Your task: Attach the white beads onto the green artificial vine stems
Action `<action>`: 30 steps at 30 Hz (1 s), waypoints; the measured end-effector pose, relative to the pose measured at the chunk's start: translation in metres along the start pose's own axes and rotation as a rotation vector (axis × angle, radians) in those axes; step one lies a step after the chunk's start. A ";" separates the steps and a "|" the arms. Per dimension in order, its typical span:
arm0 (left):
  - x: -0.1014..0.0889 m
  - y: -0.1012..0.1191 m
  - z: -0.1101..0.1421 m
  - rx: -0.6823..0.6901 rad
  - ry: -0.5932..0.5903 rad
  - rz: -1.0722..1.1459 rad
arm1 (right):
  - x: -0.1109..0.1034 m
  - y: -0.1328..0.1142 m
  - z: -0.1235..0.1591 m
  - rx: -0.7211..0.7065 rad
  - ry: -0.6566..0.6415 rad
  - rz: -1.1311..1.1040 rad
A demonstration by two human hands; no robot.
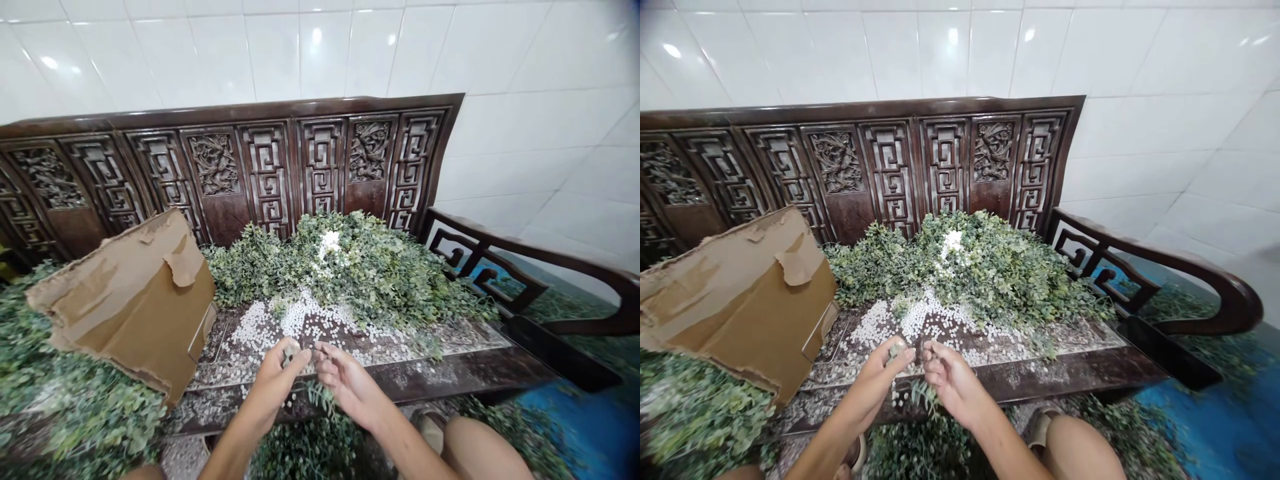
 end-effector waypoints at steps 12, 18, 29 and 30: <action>-0.009 -0.005 0.003 -0.133 0.064 0.029 | -0.006 -0.024 0.013 -0.120 0.090 0.226; 0.000 0.003 0.000 -0.021 0.063 -0.301 | -0.006 -0.019 0.014 -0.110 0.095 0.339; 0.017 0.002 -0.003 -0.020 -0.048 -0.253 | -0.003 -0.026 0.018 -0.070 0.067 0.419; 0.016 0.002 -0.003 -0.015 -0.027 -0.281 | -0.001 -0.027 0.019 -0.076 0.054 0.439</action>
Point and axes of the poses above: each hand's wrist, its own z-axis away from the middle knuckle, its own x-axis out of the palm, y = z × x, the point moved 8 cm from there along -z, towards the middle knuckle, and after that the axes turned 6 degrees about -y, right-handed, at the moved point
